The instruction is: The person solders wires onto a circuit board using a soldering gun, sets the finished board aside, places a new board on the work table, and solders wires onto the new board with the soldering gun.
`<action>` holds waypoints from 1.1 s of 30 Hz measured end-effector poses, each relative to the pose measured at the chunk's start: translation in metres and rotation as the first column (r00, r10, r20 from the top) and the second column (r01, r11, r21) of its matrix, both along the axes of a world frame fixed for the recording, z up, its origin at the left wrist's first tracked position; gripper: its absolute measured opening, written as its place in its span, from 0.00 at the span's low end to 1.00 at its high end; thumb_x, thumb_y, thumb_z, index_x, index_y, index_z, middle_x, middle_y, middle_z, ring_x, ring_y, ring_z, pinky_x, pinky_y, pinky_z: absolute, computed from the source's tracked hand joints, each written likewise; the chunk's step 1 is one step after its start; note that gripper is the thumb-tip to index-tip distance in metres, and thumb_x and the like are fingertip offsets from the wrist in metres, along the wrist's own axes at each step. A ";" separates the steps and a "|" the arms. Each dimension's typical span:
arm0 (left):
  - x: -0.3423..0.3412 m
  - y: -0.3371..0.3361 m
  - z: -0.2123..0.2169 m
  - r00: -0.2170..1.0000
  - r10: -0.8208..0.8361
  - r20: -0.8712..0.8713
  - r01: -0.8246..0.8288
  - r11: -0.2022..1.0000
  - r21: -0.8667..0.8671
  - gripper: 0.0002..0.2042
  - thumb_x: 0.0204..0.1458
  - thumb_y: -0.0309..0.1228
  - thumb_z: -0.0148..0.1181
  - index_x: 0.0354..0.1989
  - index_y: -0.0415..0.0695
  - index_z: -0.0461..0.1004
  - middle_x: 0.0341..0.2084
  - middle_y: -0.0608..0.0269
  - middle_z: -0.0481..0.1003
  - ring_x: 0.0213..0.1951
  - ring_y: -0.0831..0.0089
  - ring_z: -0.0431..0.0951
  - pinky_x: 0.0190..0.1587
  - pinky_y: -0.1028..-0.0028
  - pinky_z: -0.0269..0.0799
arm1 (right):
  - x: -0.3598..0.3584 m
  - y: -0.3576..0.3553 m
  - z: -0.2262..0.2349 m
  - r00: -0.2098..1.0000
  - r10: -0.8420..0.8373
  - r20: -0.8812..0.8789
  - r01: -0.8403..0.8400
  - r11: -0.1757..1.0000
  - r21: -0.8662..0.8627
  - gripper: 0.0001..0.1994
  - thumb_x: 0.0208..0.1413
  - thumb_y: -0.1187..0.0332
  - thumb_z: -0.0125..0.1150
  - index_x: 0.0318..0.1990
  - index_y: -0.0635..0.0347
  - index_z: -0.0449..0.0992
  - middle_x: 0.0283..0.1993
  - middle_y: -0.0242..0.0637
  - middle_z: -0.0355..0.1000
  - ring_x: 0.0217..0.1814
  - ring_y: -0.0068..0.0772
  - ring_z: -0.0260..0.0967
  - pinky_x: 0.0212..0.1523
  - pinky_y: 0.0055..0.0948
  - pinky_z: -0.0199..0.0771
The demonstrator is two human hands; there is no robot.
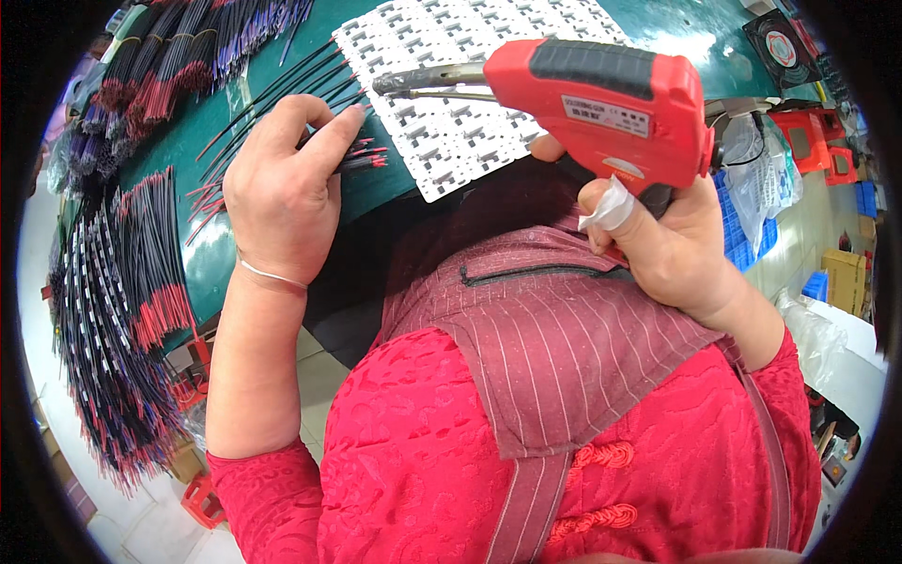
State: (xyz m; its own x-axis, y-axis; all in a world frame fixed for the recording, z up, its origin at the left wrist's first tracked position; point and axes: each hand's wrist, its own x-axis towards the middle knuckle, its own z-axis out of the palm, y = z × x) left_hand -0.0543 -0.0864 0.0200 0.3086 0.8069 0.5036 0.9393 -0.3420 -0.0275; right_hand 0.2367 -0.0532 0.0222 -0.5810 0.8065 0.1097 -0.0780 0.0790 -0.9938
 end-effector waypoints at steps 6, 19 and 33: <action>0.001 -0.001 0.002 1.000 0.002 0.000 -0.002 1.000 -0.031 0.22 0.32 0.13 0.58 0.40 0.46 0.81 0.31 0.61 0.73 0.32 0.64 0.77 0.35 0.69 0.72 | -0.001 0.000 -0.002 0.999 0.004 0.033 -0.004 1.000 0.008 0.11 0.63 0.67 0.58 0.45 0.66 0.72 0.51 0.43 0.74 0.25 0.17 0.64 0.27 0.20 0.67; 0.002 0.001 0.000 0.999 0.010 -0.037 -0.011 1.000 -0.020 0.23 0.33 0.13 0.58 0.40 0.47 0.81 0.31 0.62 0.73 0.32 0.64 0.76 0.35 0.69 0.72 | -0.003 0.002 -0.011 0.999 0.006 -0.040 -0.002 0.995 0.101 0.11 0.62 0.67 0.58 0.47 0.65 0.72 0.43 0.40 0.73 0.25 0.16 0.64 0.27 0.17 0.68; 0.003 0.001 -0.001 0.998 0.011 -0.064 -0.010 1.000 0.003 0.19 0.35 0.16 0.59 0.38 0.48 0.80 0.30 0.64 0.73 0.32 0.65 0.76 0.34 0.69 0.72 | 0.001 0.002 -0.010 1.000 0.008 0.031 -0.010 0.997 0.082 0.12 0.63 0.66 0.57 0.48 0.65 0.72 0.46 0.42 0.74 0.25 0.16 0.63 0.26 0.20 0.67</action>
State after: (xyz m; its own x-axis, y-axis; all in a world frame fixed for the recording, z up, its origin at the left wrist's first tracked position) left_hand -0.0514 -0.0850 0.0195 0.3320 0.8089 0.4852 0.9391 -0.3320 -0.0889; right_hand 0.2375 -0.0517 0.0119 -0.5920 0.7903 0.1578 -0.0491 0.1600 -0.9859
